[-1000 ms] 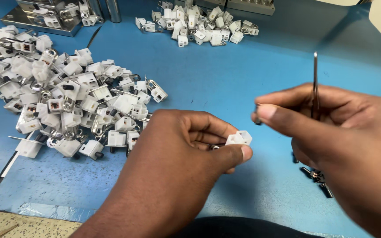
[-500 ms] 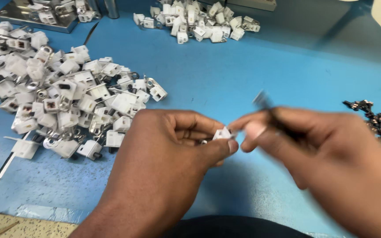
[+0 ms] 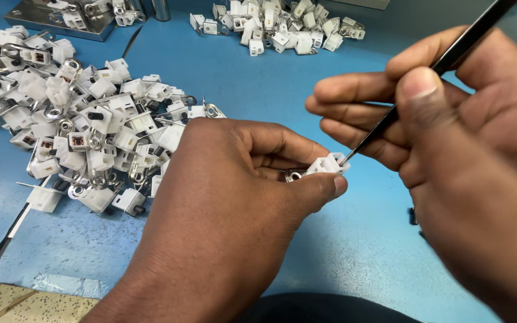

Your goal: The person repeatedly picks white plastic electrical connectors and small metal pins from piles on a blue workbench. Using a small flat tool, they insert each pin into a connector and place the assembled unit aside. The process is repeated continuously throughout the clip.

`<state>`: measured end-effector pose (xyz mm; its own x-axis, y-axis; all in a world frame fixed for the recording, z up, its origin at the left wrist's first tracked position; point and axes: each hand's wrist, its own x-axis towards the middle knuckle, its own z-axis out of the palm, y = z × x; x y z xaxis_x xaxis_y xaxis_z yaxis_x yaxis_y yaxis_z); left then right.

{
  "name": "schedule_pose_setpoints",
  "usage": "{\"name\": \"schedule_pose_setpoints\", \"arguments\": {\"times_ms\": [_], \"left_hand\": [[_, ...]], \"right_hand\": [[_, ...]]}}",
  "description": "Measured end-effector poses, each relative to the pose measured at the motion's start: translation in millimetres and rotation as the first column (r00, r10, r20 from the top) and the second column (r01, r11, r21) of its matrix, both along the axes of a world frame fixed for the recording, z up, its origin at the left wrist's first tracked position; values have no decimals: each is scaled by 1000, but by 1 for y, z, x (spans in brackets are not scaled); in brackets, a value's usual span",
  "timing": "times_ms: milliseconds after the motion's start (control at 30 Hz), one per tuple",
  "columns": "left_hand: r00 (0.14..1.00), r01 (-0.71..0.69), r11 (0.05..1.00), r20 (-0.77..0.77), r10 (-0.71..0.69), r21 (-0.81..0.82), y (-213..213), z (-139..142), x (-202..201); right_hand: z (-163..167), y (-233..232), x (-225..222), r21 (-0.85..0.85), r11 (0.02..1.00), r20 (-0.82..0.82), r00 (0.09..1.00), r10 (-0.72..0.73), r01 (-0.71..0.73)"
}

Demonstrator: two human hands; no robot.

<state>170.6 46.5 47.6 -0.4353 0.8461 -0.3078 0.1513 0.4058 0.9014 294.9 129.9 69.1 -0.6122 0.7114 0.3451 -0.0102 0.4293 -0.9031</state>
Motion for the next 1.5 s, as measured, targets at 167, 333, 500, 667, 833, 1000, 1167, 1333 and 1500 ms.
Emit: {"name": "schedule_pose_setpoints", "arguments": {"times_ms": [167, 333, 500, 667, 833, 1000, 1167, 1333, 1500], "left_hand": [[999, 8, 998, 45, -5, -68, 4, -14, 0], [999, -47, 999, -11, 46, -13, 1, -28, -22], [599, -114, 936, -729, 331, 332, -17, -29, -97], [187, 26, 957, -942, 279, 289, -29, -40, -140], [207, -2, 967, -946, 251, 256, -34, -47, -134], [104, 82, 937, -938, 330, 339, -18, -43, -119], [324, 125, 890, -866, 380, 438, -5, -31, -96], [470, 111, 876, -802, 369, 468, -6, -27, -62], [623, 55, 900, -719, 307, 432, -13, -25, -36]], "right_hand": [[-22, -10, 1, 191, 981, 116, 993, 22, -44], [-47, 51, 8, -545, 832, -120, 972, -202, 105], [-68, 127, -76, 45, 984, 517, 839, -171, 172], [-94, 185, -158, 692, 710, 532, 758, -376, -133], [-109, 206, -163, 732, 653, 534, 757, -376, -193], [-104, 208, -155, 805, 535, 484, 805, -344, -255], [-97, 205, -156, 792, 562, 496, 787, -366, -238], [-93, 200, -139, 712, 682, 514, 787, -340, -170], [-90, 205, -131, 668, 676, 559, 809, -180, -311]]}}
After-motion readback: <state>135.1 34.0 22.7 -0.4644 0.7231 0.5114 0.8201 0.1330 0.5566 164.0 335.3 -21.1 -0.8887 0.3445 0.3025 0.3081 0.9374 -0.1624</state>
